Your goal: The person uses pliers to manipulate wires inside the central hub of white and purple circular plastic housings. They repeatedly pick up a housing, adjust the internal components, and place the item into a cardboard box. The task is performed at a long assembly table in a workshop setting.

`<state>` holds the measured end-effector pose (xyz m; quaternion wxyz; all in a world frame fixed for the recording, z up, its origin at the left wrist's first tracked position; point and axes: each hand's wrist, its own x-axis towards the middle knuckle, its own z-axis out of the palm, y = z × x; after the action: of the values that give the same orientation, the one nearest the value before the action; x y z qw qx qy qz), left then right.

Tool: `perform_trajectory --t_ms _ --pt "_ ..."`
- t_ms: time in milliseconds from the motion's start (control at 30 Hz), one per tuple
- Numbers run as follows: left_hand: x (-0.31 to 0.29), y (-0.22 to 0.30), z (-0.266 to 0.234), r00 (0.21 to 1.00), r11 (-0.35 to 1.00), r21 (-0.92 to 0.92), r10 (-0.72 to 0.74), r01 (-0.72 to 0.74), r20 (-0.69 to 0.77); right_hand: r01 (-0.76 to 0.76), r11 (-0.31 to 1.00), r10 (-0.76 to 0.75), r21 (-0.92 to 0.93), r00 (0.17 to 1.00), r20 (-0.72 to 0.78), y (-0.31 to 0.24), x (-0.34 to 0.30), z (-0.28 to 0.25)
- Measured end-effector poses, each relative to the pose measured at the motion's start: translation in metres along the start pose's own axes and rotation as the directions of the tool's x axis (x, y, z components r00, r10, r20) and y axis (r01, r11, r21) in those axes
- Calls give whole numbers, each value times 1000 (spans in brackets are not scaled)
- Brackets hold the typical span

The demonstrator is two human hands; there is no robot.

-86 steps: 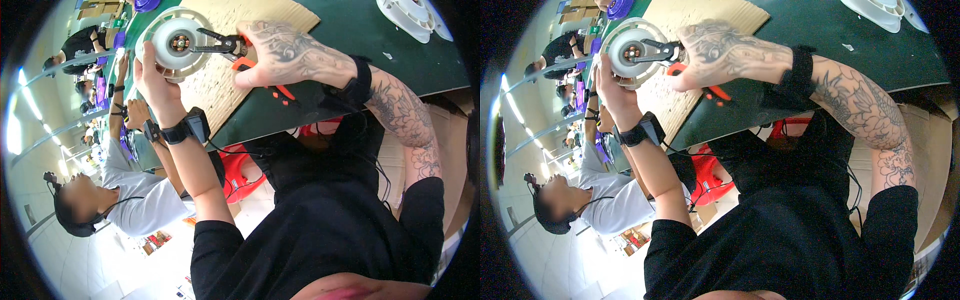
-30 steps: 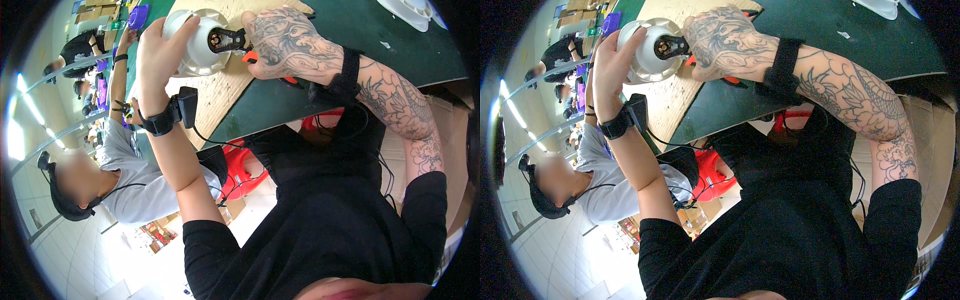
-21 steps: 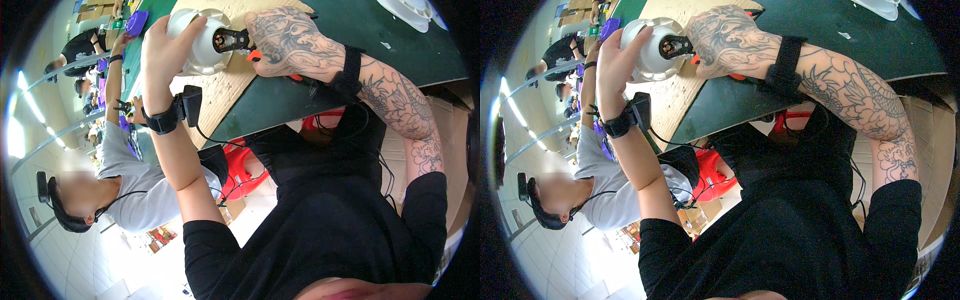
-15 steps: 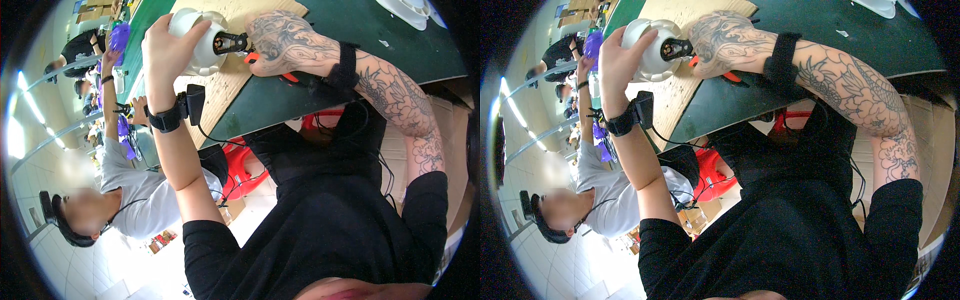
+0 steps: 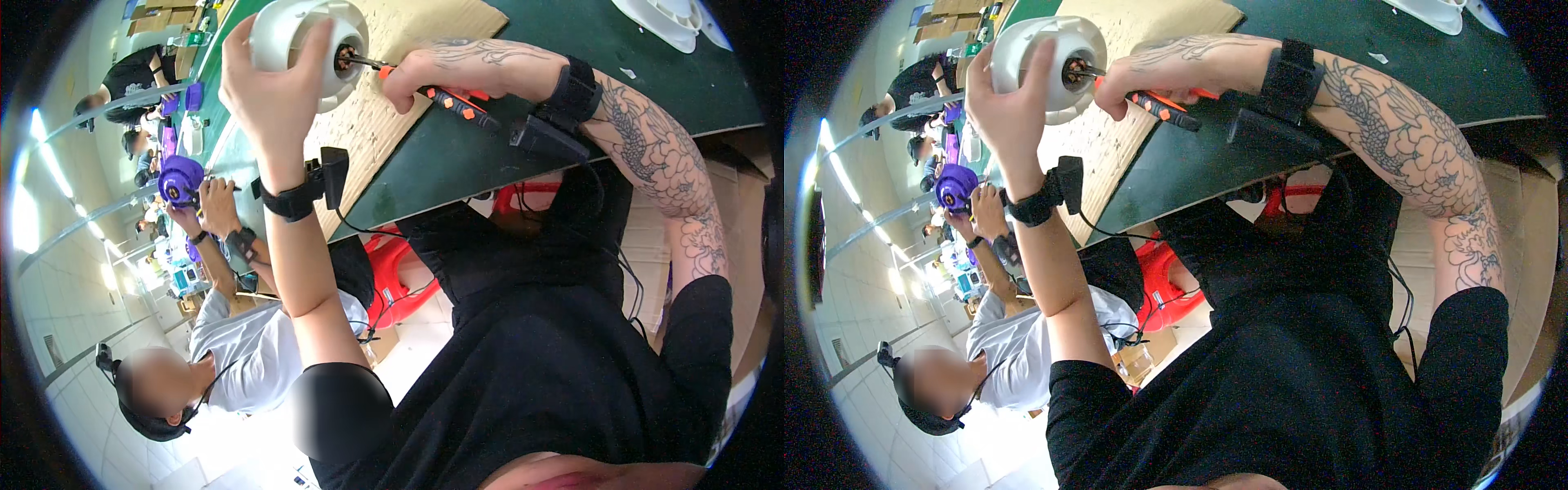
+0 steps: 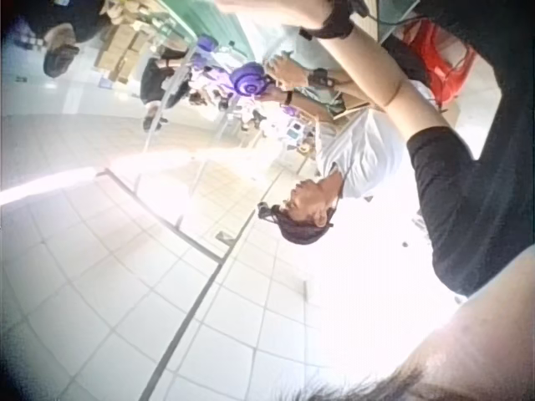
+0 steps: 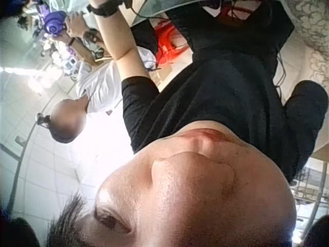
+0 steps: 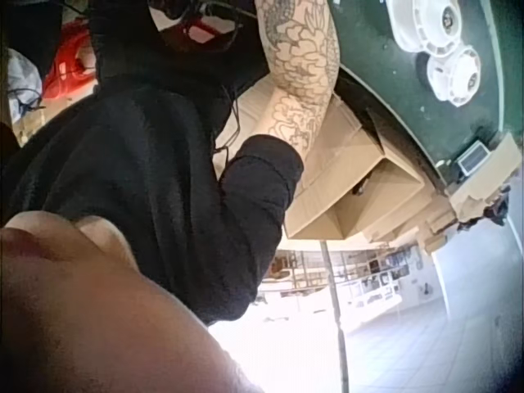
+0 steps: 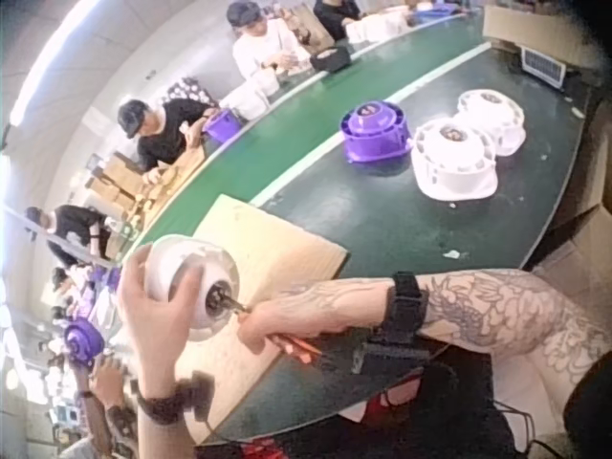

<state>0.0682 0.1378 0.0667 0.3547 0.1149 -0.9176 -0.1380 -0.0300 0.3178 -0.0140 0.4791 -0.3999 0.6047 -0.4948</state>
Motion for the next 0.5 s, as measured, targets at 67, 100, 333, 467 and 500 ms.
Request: perform_trajectory --t_ms 67,100,333,467,500 --pt "-2 19 4 997 979 196 59 -50 -42 110 990 -105 -93 993 57 12 7 0" --pt "1 17 5 999 980 196 38 -32 -24 145 986 -140 -86 988 68 17 11 -1" --pt "9 11 21 991 999 18 33 -31 -130 -52 830 -15 556 993 115 0 -12 2" --pt "14 4 26 990 997 -51 47 -54 -133 -60 730 -84 681 981 176 13 -2 4" --pt "13 5 27 995 997 -68 27 -33 -92 -52 732 -86 679 982 168 13 -6 3"
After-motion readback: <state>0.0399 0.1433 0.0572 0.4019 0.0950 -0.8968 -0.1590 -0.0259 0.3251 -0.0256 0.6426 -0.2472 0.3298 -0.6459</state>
